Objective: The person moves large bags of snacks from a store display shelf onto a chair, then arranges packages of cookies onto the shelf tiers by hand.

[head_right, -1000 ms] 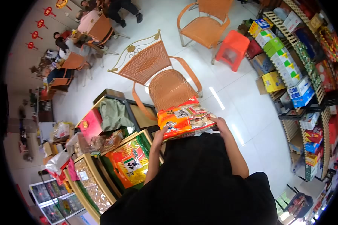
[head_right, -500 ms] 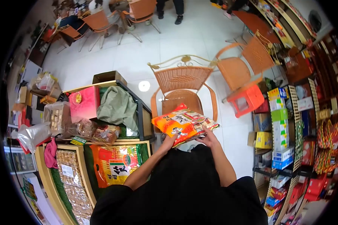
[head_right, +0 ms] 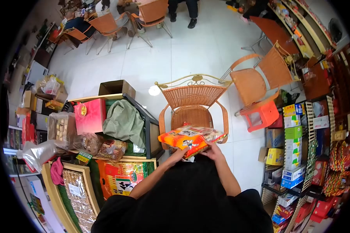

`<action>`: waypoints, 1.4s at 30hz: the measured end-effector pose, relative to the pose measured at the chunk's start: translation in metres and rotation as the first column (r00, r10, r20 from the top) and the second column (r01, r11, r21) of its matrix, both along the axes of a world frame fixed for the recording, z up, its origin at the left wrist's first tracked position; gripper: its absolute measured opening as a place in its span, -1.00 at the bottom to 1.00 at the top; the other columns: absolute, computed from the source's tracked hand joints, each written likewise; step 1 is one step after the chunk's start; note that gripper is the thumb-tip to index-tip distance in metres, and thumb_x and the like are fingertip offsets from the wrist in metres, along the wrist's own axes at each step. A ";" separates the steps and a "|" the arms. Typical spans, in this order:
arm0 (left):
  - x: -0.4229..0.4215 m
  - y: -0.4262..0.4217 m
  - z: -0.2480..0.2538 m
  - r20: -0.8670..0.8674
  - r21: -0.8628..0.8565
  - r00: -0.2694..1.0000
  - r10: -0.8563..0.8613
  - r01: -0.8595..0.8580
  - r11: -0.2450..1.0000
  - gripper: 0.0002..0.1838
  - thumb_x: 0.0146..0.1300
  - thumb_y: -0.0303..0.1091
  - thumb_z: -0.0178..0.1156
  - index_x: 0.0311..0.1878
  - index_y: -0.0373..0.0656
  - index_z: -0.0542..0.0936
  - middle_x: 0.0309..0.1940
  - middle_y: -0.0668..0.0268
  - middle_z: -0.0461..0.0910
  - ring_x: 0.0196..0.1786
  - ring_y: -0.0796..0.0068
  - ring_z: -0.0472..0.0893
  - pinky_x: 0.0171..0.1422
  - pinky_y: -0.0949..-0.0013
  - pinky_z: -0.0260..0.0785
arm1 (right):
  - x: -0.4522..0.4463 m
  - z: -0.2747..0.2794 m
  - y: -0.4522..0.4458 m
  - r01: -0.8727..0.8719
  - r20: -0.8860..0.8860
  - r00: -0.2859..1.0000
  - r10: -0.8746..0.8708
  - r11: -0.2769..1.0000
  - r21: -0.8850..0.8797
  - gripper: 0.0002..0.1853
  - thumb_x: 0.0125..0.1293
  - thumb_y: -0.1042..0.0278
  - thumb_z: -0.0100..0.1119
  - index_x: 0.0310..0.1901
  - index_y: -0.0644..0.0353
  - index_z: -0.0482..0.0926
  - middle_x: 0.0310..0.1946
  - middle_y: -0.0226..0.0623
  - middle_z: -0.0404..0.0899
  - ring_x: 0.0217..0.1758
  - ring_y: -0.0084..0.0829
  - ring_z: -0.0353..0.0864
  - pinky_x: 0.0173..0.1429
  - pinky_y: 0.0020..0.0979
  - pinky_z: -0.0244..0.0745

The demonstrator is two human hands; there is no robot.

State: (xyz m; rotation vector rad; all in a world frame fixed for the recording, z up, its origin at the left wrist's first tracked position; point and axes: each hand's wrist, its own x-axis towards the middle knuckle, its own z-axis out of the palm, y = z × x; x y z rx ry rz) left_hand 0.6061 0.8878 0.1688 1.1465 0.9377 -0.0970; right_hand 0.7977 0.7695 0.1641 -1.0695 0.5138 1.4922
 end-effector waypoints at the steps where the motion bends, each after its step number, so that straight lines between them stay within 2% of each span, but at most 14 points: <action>1: 0.002 0.007 0.008 -0.020 -0.003 1.000 -0.005 0.005 1.000 -0.36 0.28 0.17 -0.01 0.12 -0.27 0.37 -0.24 0.22 0.54 -0.37 0.47 0.55 -0.50 0.48 0.36 | 0.009 -0.001 0.006 -0.028 0.033 0.999 0.028 1.000 -0.004 -0.43 0.16 0.32 0.25 0.20 0.19 0.30 0.16 -0.08 0.34 0.22 -0.11 0.37 0.23 0.17 0.32; 3: 0.006 0.021 0.025 -0.089 -0.214 0.986 -0.144 0.122 0.969 -0.46 0.31 0.13 0.00 0.03 -0.20 0.45 -0.21 0.32 0.56 -0.32 0.60 0.52 -0.45 0.55 0.31 | 0.027 -0.009 0.022 -0.072 0.106 0.992 0.067 0.996 0.046 -0.47 0.19 0.35 0.22 0.20 0.21 0.31 0.12 -0.11 0.42 0.20 -0.10 0.41 0.22 0.18 0.33; 4: 0.007 0.021 0.021 -0.098 -0.241 0.992 -0.083 0.058 0.969 -0.52 0.30 0.16 0.03 -0.12 -0.13 0.50 -0.34 0.40 0.57 -0.38 0.64 0.53 -0.42 0.58 0.30 | 0.038 -0.019 0.031 -0.107 0.067 0.993 0.098 0.983 0.146 -0.38 0.18 0.40 0.22 0.27 0.02 0.21 0.18 -0.16 0.33 0.25 -0.06 0.34 0.15 0.29 0.32; 11: 0.057 -0.007 0.024 -0.212 -0.426 0.939 0.273 -0.340 0.838 -0.60 0.32 0.00 0.10 -0.06 -0.16 0.48 -0.30 0.37 0.58 -0.36 0.62 0.56 -0.41 0.58 0.35 | 0.119 -0.066 0.094 -0.519 0.134 0.855 0.501 0.833 0.192 -0.45 0.19 0.51 0.17 0.23 0.21 0.29 0.09 -0.19 0.48 0.14 -0.21 0.50 0.04 0.01 0.55; 15: 0.101 -0.026 -0.010 -0.272 -0.302 0.954 0.127 -0.210 0.930 -0.69 0.22 -0.30 0.18 -0.03 -0.25 0.46 -0.39 0.35 0.56 -0.45 0.61 0.52 -0.46 0.54 0.33 | 0.162 -0.152 0.095 -0.520 -0.065 0.841 0.537 0.836 0.173 -0.47 0.13 0.63 0.10 0.20 0.22 0.34 0.07 -0.18 0.50 0.09 -0.24 0.53 0.08 -0.14 0.54; 17: 0.115 -0.038 -0.038 -0.174 -0.156 0.984 0.040 -0.068 0.985 -0.73 0.15 -0.46 0.16 -0.07 -0.30 0.48 -0.50 0.36 0.53 -0.49 0.60 0.51 -0.45 0.52 0.33 | 0.165 -0.152 0.099 -0.275 0.228 0.941 0.251 0.958 0.081 -0.47 0.13 0.67 -0.01 0.20 0.22 0.34 0.06 -0.17 0.50 0.05 -0.23 0.56 0.12 -0.19 0.50; 20: 0.140 -0.040 -0.046 -0.138 -0.057 0.990 0.017 -0.026 0.998 -0.75 0.15 -0.47 0.15 -0.09 -0.28 0.50 -0.56 0.36 0.51 -0.51 0.61 0.50 -0.40 0.50 0.36 | 0.167 -0.225 0.073 -0.166 0.386 0.887 0.253 0.956 -0.243 -0.46 0.14 0.57 -0.04 0.22 0.20 0.31 0.03 -0.04 0.52 0.07 -0.12 0.55 0.14 -0.20 0.44; 22: 0.144 -0.041 -0.050 -0.076 -0.066 0.993 0.086 -0.092 0.994 -0.78 0.17 -0.49 0.11 -0.10 -0.28 0.50 -0.52 0.35 0.53 -0.46 0.61 0.51 -0.35 0.50 0.37 | 0.167 -0.224 0.060 -0.203 0.486 0.398 0.778 0.592 -0.780 -0.46 0.14 0.43 -0.01 0.22 0.19 0.32 0.01 0.09 0.51 0.10 -0.02 0.51 0.18 -0.15 0.38; 25: 0.137 -0.030 -0.039 -0.146 -0.072 0.988 0.055 -0.066 0.995 -0.77 0.27 -0.45 0.05 -0.02 -0.25 0.45 -0.36 0.32 0.56 -0.36 0.60 0.52 -0.27 0.53 0.36 | 0.163 -0.244 0.035 -0.261 0.514 0.342 0.787 0.605 -0.752 -0.45 0.10 0.35 0.02 0.20 0.19 0.34 0.02 0.16 0.49 0.14 0.04 0.46 0.22 -0.14 0.34; 26: 0.133 -0.028 -0.035 -0.218 -0.110 0.970 0.105 -0.132 0.985 -0.80 0.26 -0.44 0.05 -0.06 -0.24 0.47 -0.39 0.33 0.56 -0.39 0.60 0.51 -0.30 0.53 0.36 | 0.160 -0.260 0.023 -0.250 0.625 0.257 0.737 0.675 -0.694 -0.57 0.09 0.36 0.02 0.05 0.22 0.44 -0.13 0.03 0.58 -0.07 -0.04 0.59 0.03 -0.18 0.45; 27: 0.130 -0.027 -0.031 -0.287 -0.142 0.946 0.151 -0.198 0.970 -0.82 0.26 -0.43 0.06 -0.09 -0.23 0.48 -0.41 0.34 0.55 -0.41 0.61 0.51 -0.33 0.53 0.36 | 0.163 -0.272 0.014 -0.247 0.628 0.263 0.732 0.681 -0.690 -0.57 0.09 0.36 0.02 0.05 0.22 0.44 -0.13 0.03 0.58 -0.07 -0.04 0.59 0.03 -0.18 0.45; 30: 0.103 -0.026 -0.041 -0.343 -0.147 0.928 0.145 -0.205 0.968 -0.82 0.30 -0.39 0.04 -0.08 -0.20 0.47 -0.37 0.35 0.56 -0.40 0.60 0.51 -0.34 0.54 0.36 | 0.169 -0.287 0.000 -0.536 0.499 0.536 0.681 0.731 -0.421 -0.85 0.17 0.27 -0.01 -0.32 0.15 0.47 -0.56 -0.34 0.45 -0.62 -0.52 0.39 -0.59 -0.40 0.26; 33: 0.090 -0.020 -0.043 -0.414 -0.125 0.899 0.145 -0.214 0.969 -0.83 0.30 -0.38 0.03 -0.09 -0.19 0.48 -0.36 0.34 0.55 -0.38 0.58 0.52 -0.34 0.55 0.35 | 0.173 -0.254 0.002 -0.504 0.371 0.623 0.689 0.716 -0.482 -0.73 0.20 0.25 -0.09 -0.40 0.26 0.54 -0.54 -0.14 0.55 -0.54 -0.33 0.55 -0.46 -0.26 0.43; 42: 0.060 -0.004 -0.039 -0.415 -0.013 0.837 0.356 -0.397 0.918 -0.81 0.34 -0.33 -0.04 -0.07 -0.16 0.46 -0.34 0.29 0.55 -0.39 0.55 0.52 -0.36 0.53 0.33 | 0.173 -0.230 0.003 -0.406 0.399 0.722 0.566 0.812 -0.419 -0.76 0.22 0.25 -0.06 -0.42 0.20 0.55 -0.61 -0.21 0.53 -0.55 -0.38 0.56 -0.50 -0.30 0.42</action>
